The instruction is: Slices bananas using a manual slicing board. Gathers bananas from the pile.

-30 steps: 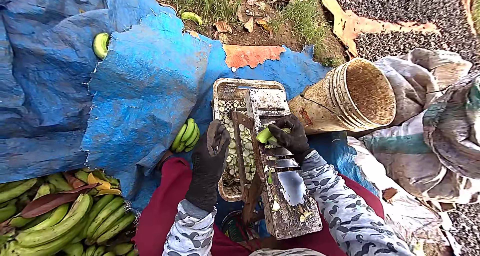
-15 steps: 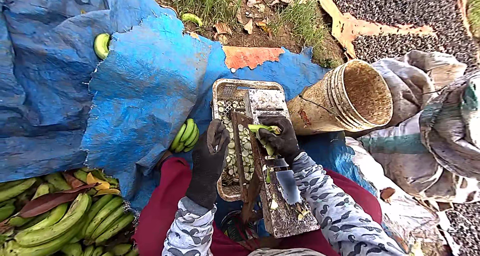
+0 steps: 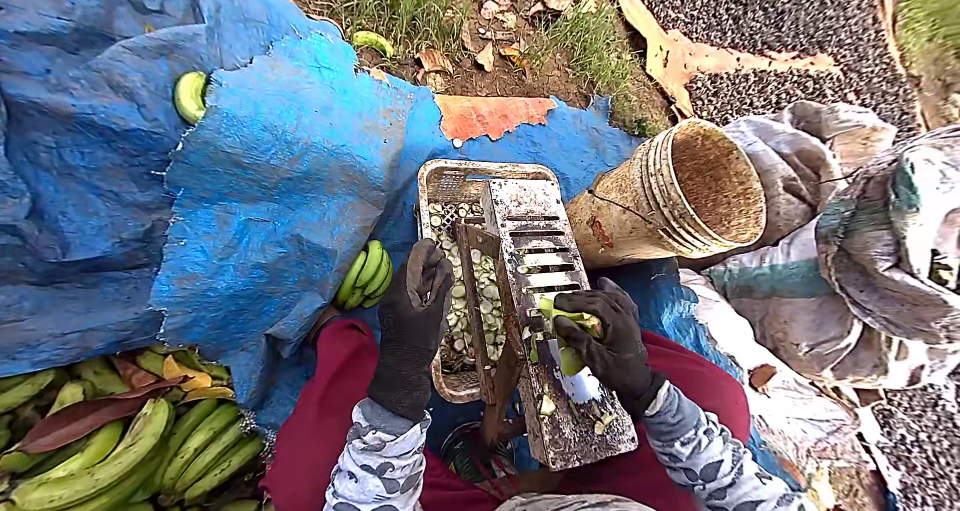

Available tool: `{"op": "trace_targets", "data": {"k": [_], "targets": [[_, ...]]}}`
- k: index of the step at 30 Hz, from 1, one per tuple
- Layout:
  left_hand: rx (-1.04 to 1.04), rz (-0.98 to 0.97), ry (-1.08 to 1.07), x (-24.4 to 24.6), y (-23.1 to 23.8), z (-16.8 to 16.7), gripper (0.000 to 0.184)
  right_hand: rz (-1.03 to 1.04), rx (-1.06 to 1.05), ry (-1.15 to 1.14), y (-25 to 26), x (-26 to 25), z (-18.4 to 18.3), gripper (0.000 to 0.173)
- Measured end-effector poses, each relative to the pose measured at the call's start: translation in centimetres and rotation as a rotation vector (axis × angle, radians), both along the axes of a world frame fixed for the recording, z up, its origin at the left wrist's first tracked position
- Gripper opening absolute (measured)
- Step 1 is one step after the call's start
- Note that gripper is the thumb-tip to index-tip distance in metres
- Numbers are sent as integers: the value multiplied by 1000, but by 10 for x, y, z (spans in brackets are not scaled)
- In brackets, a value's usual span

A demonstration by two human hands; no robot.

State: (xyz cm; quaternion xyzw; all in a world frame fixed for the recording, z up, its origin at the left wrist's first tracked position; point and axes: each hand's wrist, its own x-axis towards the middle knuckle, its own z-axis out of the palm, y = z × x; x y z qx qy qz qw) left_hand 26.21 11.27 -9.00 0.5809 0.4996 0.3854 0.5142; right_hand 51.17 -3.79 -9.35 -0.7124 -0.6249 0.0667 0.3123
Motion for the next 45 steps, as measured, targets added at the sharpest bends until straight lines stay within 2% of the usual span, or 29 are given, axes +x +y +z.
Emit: {"op": "trace_targets", "data": {"k": [2, 4, 7, 9, 11, 12, 16, 17, 22, 24, 27, 28, 32, 34, 36, 39, 41, 45], "targets": [[-7, -11, 19, -1, 0, 0, 48, 28, 13, -91, -39, -9, -5, 34], [-3, -14, 41, -3, 0, -3, 48, 31, 74, -196, -43, -15, -18, 36], [-3, -18, 46, -4, -3, -7, 48, -34, 104, -241, 16, -8, -35, 41], [-22, -8, 45, -5, -4, -4, 48, -58, -21, -229, 64, 1, -36, 41], [-21, -15, 29, -3, -5, -3, 48, -61, -104, -214, 79, 10, -33, 42], [-3, -19, 25, -4, -3, -3, 48, -40, -76, -215, 70, 9, -33, 43], [5, -4, 34, -7, -3, -3, 49, 41, 3, -231, -28, -7, -19, 42], [14, 2, 36, -8, -2, -4, 48, 47, 7, -243, -37, -9, -17, 40], [-16, -18, 55, -5, -2, -3, 48, -13, 44, -304, 21, 5, -33, 42], [-1, -13, 53, -5, -2, -3, 49, -45, 110, -325, 20, 4, -39, 41], [18, -13, 21, -5, -1, -4, 50, -128, 84, -278, 7, -2, -38, 77], [16, -11, 10, -6, -1, -4, 50, -165, 33, -239, 8, -4, -38, 78], [-28, -10, 49, -5, -2, -1, 49, -223, -66, -107, 25, -10, -38, 45], [-33, -11, 63, -5, -1, -1, 48, -250, -92, -138, 44, -8, -39, 41], [-39, -7, 74, -4, -4, -2, 47, -284, -227, -182, 82, 9, -39, 42], [-78, 7, 76, -4, -5, -2, 46, -211, -292, -258, 130, 32, -38, 41], [-75, 5, 84, -4, -1, 1, 47, -122, -211, -247, 104, 24, -34, 36], [4, -14, 55, 1, 3, 2, 47, 6, -49, -133, -14, -7, -27, 37]]}}
